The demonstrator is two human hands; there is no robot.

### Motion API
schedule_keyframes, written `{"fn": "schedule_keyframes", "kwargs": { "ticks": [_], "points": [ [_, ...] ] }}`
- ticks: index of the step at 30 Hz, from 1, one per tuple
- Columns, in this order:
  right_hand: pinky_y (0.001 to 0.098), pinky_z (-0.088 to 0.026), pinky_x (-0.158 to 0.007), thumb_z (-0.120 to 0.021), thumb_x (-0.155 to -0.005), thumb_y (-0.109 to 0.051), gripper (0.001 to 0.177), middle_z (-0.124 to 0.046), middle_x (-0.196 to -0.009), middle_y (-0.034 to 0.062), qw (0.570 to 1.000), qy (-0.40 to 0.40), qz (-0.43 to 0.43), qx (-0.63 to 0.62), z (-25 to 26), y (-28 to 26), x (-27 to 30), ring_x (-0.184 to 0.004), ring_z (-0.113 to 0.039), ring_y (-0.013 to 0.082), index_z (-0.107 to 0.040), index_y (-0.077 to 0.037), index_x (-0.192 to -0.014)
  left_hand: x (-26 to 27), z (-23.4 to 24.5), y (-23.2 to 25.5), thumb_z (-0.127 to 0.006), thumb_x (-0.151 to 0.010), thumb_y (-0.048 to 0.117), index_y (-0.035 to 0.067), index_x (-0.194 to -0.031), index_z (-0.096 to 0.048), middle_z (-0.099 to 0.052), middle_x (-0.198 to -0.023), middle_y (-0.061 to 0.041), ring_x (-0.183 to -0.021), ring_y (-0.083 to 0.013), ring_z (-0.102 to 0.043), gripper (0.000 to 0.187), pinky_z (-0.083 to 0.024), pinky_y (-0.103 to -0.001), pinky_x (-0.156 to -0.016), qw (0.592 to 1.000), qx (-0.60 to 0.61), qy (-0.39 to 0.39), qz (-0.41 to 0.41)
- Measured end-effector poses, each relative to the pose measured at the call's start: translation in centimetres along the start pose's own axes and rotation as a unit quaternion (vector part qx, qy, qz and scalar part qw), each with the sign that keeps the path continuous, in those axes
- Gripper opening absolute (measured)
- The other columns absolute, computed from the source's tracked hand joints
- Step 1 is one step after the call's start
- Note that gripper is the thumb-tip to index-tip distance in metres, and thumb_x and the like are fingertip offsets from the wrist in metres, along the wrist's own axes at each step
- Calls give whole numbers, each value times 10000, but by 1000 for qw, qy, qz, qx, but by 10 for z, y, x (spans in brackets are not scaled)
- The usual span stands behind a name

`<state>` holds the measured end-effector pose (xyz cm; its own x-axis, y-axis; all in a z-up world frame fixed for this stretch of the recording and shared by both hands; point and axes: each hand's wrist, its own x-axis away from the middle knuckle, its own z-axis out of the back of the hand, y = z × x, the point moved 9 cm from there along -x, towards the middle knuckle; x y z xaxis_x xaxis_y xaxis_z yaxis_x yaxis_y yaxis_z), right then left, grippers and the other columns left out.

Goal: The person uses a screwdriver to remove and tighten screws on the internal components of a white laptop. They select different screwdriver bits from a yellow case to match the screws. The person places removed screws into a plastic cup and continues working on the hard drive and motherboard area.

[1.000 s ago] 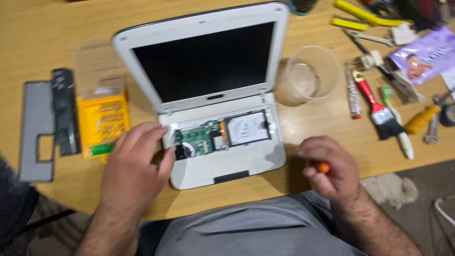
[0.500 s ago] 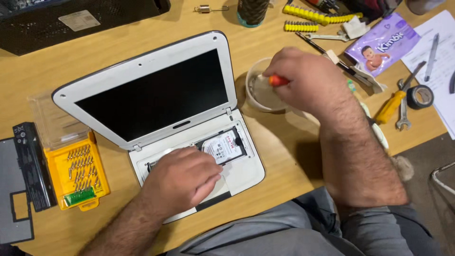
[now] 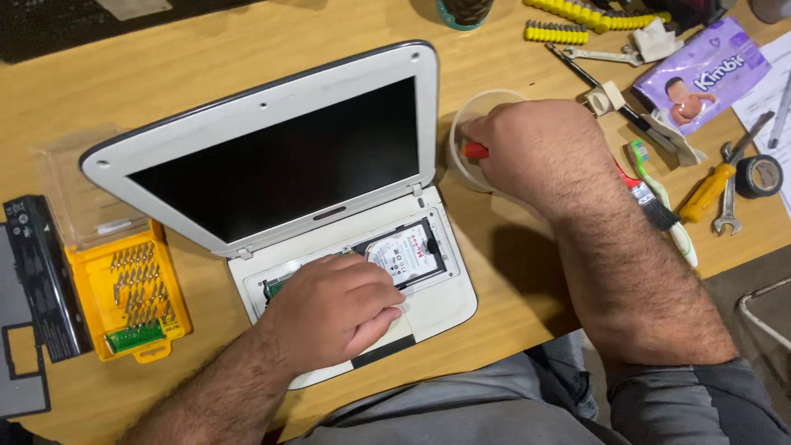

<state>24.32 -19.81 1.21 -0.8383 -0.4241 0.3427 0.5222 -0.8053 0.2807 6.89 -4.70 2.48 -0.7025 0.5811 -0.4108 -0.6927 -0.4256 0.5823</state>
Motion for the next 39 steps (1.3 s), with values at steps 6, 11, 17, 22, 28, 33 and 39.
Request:
{"fn": "schedule_keyframes", "kwargs": {
  "ticks": [6, 11, 17, 22, 28, 33, 39],
  "points": [
    [458, -552, -614, -536, -913, -312, 228, -732, -872, 58, 996, -77, -51, 2, 6, -2, -1, -765, -714, 350, -682, -307, -1088, 9, -2, -6, -683, -969, 171, 128, -934, -678, -682, -947, -5, -828, -237, -616, 56, -517, -357, -651, 1000, -5, 4, 10],
    [484, -635, -748, -676, -876, -286, 183, -763, -843, 82, 999, 26, -15, -15, 13, -6, -7, -876, -775, 329, -789, -248, -1014, 15, -14, -17, -640, -980, 227, 153, -978, -708, -703, -948, -51, -901, -286, -695, 100, -577, -428, -751, 998, 25, -19, 45],
    [461, -637, -690, -682, -889, -336, 136, -721, -771, 31, 996, 81, -16, 35, -6, 1, -19, -822, -775, 274, -753, -221, -903, 20, -18, -20, -651, -972, 244, 147, -986, -708, -722, -987, -49, -944, -284, -701, 114, -571, -430, -789, 998, 34, -5, 48],
    [433, -629, -673, -648, -936, -308, 174, -717, -740, 23, 992, 103, -11, 74, -14, 3, -24, -788, -776, 248, -732, -182, -850, 17, -15, -20, -639, -972, 246, 145, -955, -699, -716, -945, -50, -921, -274, -706, 119, -571, -422, -783, 998, 40, -18, 51],
    [430, -632, -693, -602, -945, -255, 196, -747, -765, 41, 993, 77, -14, 87, -9, -2, -24, -833, -786, 255, -752, -160, -863, 18, -16, -19, -646, -967, 240, 133, -938, -681, -708, -930, -59, -910, -284, -707, 116, -574, -432, -771, 998, 37, -21, 42],
    [490, -636, -766, -588, -943, -311, 262, -768, -849, 100, 998, 39, -17, 40, -14, 4, -24, -906, -779, 321, -773, -125, -939, 17, -5, -15, -636, -982, 248, 134, -989, -682, -712, -980, -68, -965, -293, -708, 124, -578, -433, -804, 999, 29, -18, 42],
    [486, -637, -778, -591, -937, -257, 257, -787, -847, 113, 998, -6, -39, 43, -14, 3, -27, -921, -784, 340, -802, -111, -944, 17, 5, -17, -651, -974, 204, 117, -1011, -715, -734, -972, -94, -960, -296, -727, 114, -582, -426, -813, 997, 35, -24, 71]
  ]
}}
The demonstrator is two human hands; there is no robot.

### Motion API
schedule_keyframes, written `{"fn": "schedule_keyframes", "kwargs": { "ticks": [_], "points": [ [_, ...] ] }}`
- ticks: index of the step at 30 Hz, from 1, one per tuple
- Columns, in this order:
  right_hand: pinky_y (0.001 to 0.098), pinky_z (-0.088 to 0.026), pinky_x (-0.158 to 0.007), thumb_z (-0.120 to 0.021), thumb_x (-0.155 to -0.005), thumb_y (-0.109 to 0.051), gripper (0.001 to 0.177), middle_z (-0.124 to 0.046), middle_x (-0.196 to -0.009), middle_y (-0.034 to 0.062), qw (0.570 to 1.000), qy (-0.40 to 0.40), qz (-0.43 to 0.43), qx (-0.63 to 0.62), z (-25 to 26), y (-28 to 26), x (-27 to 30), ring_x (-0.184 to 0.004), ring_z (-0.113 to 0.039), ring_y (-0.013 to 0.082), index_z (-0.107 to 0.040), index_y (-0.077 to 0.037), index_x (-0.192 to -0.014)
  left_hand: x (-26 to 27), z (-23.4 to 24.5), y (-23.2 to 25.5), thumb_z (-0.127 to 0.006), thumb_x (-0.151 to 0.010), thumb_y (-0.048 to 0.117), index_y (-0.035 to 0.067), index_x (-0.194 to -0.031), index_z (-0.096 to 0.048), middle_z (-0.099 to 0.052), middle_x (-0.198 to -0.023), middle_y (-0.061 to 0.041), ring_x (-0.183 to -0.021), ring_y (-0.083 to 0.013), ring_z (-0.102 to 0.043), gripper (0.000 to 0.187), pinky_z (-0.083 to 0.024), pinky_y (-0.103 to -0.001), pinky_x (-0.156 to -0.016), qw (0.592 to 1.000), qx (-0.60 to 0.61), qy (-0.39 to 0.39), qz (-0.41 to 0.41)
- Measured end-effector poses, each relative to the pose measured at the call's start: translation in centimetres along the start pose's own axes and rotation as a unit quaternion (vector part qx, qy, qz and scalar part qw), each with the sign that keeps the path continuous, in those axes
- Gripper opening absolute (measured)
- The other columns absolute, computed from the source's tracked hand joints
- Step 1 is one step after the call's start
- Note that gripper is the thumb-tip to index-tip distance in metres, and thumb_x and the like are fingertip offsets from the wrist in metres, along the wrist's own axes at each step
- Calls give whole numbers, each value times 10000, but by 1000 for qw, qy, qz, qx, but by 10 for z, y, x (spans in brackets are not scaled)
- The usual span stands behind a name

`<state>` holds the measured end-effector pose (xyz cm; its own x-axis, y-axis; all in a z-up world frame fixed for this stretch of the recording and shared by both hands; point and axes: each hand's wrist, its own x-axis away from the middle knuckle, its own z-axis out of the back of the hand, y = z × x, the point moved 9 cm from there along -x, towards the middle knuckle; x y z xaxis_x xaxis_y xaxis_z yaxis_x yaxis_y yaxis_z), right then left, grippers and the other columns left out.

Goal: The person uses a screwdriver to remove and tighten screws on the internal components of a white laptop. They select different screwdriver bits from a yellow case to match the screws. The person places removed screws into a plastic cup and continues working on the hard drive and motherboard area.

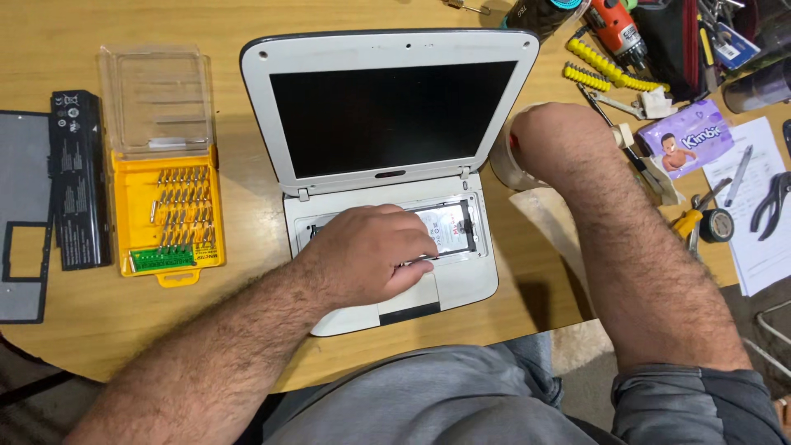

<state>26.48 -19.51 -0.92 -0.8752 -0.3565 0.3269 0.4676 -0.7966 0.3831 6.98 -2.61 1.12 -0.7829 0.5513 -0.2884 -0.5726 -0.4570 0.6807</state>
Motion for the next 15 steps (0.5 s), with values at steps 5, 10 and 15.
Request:
{"fn": "schedule_keyframes", "kwargs": {
  "ticks": [5, 10, 15],
  "points": [
    [497, -630, -857, -630, -915, -265, 254, -800, -961, 123, 999, -38, 4, -17, -1, 1, 2, -1003, -769, 358, -811, -146, -1048, 0, 1, -1, -663, -967, 202, 116, -1018, -711, -730, -976, -93, -975, -303, -725, 111, -585, -437, -824, 1000, -6, -8, -2],
    [513, -629, -819, -648, -891, -291, 236, -786, -945, 126, 997, -45, -2, -55, 9, 1, 7, -974, -762, 379, -788, -163, -1031, -1, 1, 1, -664, -967, 207, 122, -1018, -709, -731, -981, -88, -979, -301, -727, 108, -586, -436, -826, 1000, -13, -5, -4],
    [581, -598, -871, -641, -923, -247, 299, -771, -1007, 249, 995, -56, -10, -87, 47, 1, 39, -1020, -733, 471, -756, -24, -1085, 1, -3, -2, -665, -965, 206, 119, -1016, -704, -727, -991, -85, -992, -304, -721, 108, -584, -441, -840, 1000, -16, -2, 3]
  ]
}}
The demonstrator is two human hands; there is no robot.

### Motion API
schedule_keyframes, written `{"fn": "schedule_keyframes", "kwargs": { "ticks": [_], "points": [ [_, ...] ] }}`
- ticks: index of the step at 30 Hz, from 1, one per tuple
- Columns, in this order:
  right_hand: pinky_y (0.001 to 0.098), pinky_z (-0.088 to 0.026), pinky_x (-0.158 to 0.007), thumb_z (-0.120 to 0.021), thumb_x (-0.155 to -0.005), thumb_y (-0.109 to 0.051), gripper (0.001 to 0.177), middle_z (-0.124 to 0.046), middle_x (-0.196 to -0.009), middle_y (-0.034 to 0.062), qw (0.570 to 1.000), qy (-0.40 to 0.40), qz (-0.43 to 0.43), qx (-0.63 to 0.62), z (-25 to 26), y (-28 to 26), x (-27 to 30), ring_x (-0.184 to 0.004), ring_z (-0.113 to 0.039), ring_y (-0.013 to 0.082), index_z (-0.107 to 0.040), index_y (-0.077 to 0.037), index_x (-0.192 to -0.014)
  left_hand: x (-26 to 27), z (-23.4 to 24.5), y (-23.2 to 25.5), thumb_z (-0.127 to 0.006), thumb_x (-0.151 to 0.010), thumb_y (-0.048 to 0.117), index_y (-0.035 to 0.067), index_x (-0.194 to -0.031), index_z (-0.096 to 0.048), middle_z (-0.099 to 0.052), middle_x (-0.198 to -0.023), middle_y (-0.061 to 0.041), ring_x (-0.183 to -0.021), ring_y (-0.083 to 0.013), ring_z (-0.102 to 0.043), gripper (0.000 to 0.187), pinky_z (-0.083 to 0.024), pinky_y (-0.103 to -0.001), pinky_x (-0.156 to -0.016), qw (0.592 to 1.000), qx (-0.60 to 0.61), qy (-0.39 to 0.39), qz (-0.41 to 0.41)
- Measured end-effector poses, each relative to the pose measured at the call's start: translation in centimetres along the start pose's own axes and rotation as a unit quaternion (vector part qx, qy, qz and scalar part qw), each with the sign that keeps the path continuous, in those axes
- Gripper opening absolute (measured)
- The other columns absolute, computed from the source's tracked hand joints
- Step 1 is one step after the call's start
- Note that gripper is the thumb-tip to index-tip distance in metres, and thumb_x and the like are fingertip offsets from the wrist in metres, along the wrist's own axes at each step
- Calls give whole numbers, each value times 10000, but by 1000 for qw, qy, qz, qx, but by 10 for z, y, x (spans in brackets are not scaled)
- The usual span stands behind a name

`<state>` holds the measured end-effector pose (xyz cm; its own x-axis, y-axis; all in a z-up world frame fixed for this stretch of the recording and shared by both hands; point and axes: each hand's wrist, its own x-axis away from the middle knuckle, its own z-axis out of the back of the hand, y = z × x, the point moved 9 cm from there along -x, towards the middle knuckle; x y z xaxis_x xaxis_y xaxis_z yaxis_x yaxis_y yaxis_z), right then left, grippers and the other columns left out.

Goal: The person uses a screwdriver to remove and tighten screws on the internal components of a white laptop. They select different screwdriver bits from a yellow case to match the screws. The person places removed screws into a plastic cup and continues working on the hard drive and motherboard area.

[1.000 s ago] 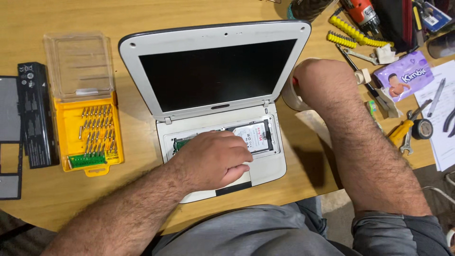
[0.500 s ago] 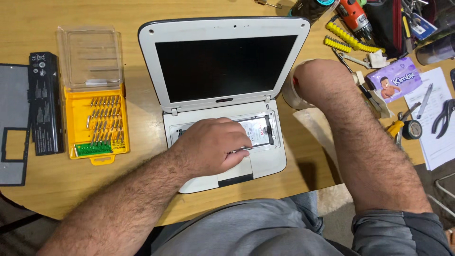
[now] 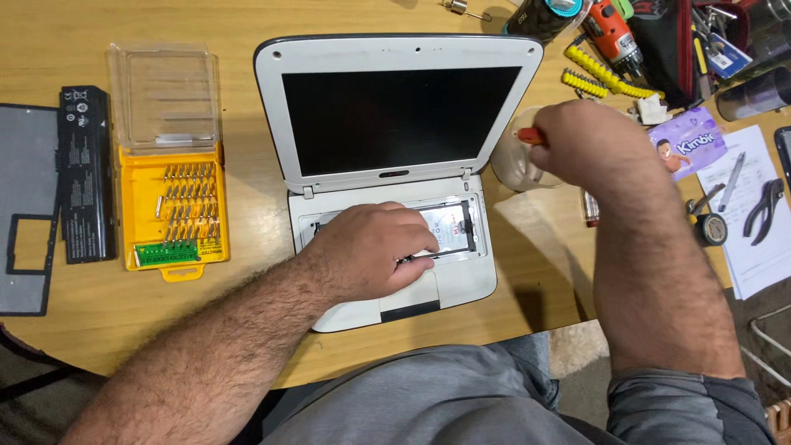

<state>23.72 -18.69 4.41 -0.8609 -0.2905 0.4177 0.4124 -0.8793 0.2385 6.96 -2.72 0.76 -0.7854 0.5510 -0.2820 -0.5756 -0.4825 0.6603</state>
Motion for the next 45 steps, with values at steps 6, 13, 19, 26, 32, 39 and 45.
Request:
{"fn": "schedule_keyframes", "kwargs": {
  "ticks": [6, 13, 19, 26, 32, 39, 45],
  "points": [
    [473, -567, -719, -650, -842, -223, 255, -760, -956, 71, 984, 160, 56, -59, 17, -14, 49, -838, -704, 325, -762, -154, -1060, -1, 7, -20, -739, -922, 228, 127, -1122, -748, -757, -983, -8, -833, -96, -677, 224, -560, -244, -731, 953, 256, 107, 125],
    [391, -607, -723, -694, -947, -366, 179, -691, -901, -12, 825, 352, 419, -143, 13, -113, 101, -839, -726, 231, -665, -189, -953, 5, -1, -46, -751, -934, 184, 97, -1011, -766, -754, -782, -18, -695, -70, -628, 117, -541, -226, -634, 890, 397, 149, 165],
    [403, -595, -665, -636, -999, -364, 207, -685, -898, 13, 772, 376, 475, -193, 9, -116, 104, -761, -713, 247, -683, -163, -980, 6, 2, -45, -760, -905, 121, 88, -929, -762, -705, -694, -9, -668, -49, -588, 41, -514, -201, -623, 888, 396, 155, 176],
    [437, -612, -686, -636, -994, -327, 242, -733, -911, 67, 718, 301, 545, -310, 5, -115, 99, -816, -751, 300, -725, -103, -1014, 4, -3, -45, -741, -855, 38, 65, -883, -755, -665, -687, -16, -652, -45, -564, 42, -488, -202, -596, 880, 436, 113, 151],
    [459, -622, -660, -650, -974, -209, 163, -700, -795, 106, 679, 233, 590, -369, 19, -122, 105, -734, -734, 316, -711, -59, -975, 6, -13, -45, -729, -851, 43, 65, -895, -739, -649, -696, 10, -653, -41, -551, 51, -465, -190, -576, 879, 449, 66, 147],
    [474, -619, -658, -616, -1000, -255, 203, -707, -807, 76, 658, 220, 590, -412, 17, -121, 105, -738, -742, 333, -714, -86, -945, 7, -3, -37, -792, -854, 107, 56, -879, -739, -657, -718, -42, -664, -77, -568, 77, -496, -237, -579, 907, 409, 66, 76],
    [483, -609, -705, -549, -1019, -340, 334, -703, -878, 114, 630, 214, 584, -465, 10, -104, 98, -781, -726, 340, -746, -76, -964, 2, 12, -20, -742, -911, 142, 64, -873, -683, -615, -730, -50, -663, -165, -585, 105, -510, -313, -603, 945, 313, 89, 21]
  ]
}}
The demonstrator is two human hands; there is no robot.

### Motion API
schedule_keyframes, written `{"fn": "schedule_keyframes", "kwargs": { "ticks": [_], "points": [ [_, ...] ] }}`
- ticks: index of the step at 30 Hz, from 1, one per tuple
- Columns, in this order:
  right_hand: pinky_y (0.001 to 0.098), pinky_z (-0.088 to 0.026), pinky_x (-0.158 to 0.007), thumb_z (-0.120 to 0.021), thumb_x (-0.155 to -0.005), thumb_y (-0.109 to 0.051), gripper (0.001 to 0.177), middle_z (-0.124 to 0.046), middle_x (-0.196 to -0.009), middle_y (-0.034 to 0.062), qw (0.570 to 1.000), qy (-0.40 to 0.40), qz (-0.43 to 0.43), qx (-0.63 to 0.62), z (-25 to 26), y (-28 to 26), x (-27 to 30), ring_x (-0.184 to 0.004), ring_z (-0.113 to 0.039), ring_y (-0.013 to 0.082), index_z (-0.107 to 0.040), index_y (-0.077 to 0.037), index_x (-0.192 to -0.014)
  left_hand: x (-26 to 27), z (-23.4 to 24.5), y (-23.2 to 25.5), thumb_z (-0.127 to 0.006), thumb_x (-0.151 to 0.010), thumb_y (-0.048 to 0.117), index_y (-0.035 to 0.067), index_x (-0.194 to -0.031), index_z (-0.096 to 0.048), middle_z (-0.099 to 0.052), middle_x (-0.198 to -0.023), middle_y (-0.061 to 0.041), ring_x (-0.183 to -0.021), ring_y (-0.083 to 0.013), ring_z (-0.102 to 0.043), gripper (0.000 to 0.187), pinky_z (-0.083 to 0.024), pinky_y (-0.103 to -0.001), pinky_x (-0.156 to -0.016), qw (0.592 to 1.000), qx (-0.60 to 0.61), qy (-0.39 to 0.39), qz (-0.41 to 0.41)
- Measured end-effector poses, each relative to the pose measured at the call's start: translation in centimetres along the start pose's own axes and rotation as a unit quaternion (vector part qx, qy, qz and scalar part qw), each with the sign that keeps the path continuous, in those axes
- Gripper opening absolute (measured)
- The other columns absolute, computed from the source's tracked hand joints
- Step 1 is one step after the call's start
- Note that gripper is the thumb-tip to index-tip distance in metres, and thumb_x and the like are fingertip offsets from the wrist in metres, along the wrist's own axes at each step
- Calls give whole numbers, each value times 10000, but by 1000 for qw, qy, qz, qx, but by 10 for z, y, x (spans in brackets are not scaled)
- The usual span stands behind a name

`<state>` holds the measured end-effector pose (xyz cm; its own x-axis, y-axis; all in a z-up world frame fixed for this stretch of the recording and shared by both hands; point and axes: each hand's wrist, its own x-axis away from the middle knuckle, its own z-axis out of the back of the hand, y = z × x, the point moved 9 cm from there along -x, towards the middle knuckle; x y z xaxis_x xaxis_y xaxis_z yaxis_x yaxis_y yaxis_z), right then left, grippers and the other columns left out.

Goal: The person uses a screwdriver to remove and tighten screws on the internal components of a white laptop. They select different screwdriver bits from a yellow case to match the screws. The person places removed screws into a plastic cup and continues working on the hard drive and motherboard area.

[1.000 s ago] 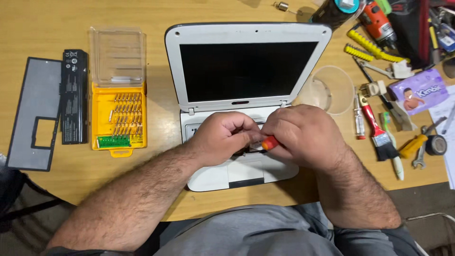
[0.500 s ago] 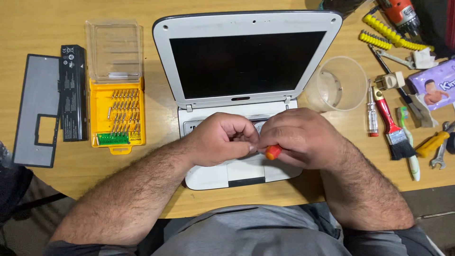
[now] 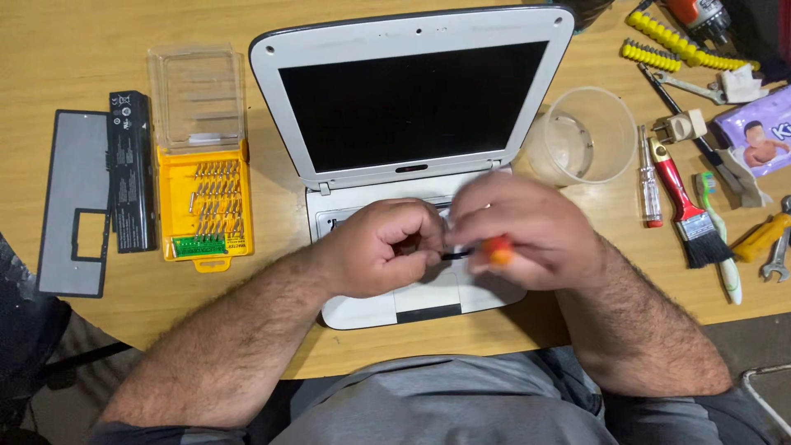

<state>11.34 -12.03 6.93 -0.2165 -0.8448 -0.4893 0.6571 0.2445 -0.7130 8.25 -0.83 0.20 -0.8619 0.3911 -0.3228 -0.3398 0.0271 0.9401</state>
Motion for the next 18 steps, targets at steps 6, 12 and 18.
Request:
{"fn": "schedule_keyframes", "kwargs": {
  "ticks": [6, 12, 18],
  "points": [
    [354, -617, -762, -547, -1054, -484, 458, -549, -951, 98, 981, 193, -10, -27, 31, -5, 28, -784, -619, 223, -639, -44, -1145, -2, -1, 22, -604, -976, 96, 66, -971, -570, -610, -913, -65, -797, -228, -595, 46, -485, -341, -700, 987, -153, -9, -38],
    [353, -636, -672, -542, -1091, -385, 320, -553, -1002, 126, 975, 211, 25, -67, 21, -10, 27, -721, -699, 257, -553, -76, -1174, -3, -2, 30, -549, -1026, 103, 55, -999, -548, -610, -953, -88, -841, -253, -617, 55, -497, -349, -765, 989, -131, -7, -62],
    [358, -644, -715, -551, -1086, -331, 262, -542, -1006, 101, 978, 176, 34, -105, 16, -10, 23, -796, -713, 269, -501, -96, -1188, -2, -3, 30, -503, -1050, 162, 67, -995, -517, -562, -934, -80, -830, -246, -591, 111, -485, -341, -755, 989, -129, -15, -70]
  ]
}}
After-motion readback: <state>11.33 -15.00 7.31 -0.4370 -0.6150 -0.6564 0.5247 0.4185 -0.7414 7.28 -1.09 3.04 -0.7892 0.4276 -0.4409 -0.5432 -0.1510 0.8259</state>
